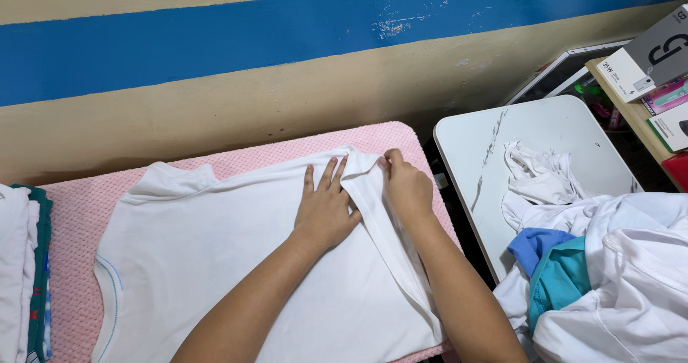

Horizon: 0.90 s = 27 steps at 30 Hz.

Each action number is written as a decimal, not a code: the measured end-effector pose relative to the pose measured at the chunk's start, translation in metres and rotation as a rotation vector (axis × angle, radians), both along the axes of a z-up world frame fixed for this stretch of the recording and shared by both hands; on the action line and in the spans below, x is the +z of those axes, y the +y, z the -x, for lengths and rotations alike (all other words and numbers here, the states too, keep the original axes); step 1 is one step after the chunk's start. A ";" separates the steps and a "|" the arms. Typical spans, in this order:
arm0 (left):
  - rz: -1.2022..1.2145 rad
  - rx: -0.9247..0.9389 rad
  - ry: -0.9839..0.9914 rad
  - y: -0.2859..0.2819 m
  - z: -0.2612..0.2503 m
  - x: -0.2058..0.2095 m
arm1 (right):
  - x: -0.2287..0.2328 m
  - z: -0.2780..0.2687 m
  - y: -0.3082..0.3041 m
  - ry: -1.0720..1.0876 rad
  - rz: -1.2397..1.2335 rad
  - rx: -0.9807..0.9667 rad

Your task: The person folds several t-shirts one by one on a pink mat. They smooth each shirt, fold the sides and bottom, then stack the folded shirts on the left side of the mat.

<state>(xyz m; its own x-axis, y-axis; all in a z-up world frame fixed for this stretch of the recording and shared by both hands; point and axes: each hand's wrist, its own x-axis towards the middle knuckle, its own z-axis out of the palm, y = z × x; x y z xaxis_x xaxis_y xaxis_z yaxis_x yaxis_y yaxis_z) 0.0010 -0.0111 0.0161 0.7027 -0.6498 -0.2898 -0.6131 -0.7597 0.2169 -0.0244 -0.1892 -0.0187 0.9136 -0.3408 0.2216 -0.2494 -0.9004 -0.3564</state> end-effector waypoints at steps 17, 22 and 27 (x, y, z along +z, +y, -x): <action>0.159 0.024 -0.190 -0.060 -0.029 -0.040 | 0.033 0.179 0.008 0.408 -0.530 -0.079; 0.142 0.035 -0.179 -0.059 -0.027 -0.034 | 0.034 0.229 0.003 0.611 -0.471 -0.004; 0.448 0.015 -0.274 -0.049 -0.021 -0.035 | 0.016 0.264 -0.021 0.561 -0.863 -0.131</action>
<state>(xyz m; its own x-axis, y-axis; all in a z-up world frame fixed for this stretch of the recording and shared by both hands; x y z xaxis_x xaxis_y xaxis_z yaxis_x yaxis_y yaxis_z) 0.0219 -0.0606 -0.0184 0.7239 -0.6573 0.2098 -0.6826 -0.6382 0.3559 -0.2882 -0.2101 -0.0023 0.7544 -0.2859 -0.5909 -0.6563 -0.3476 -0.6697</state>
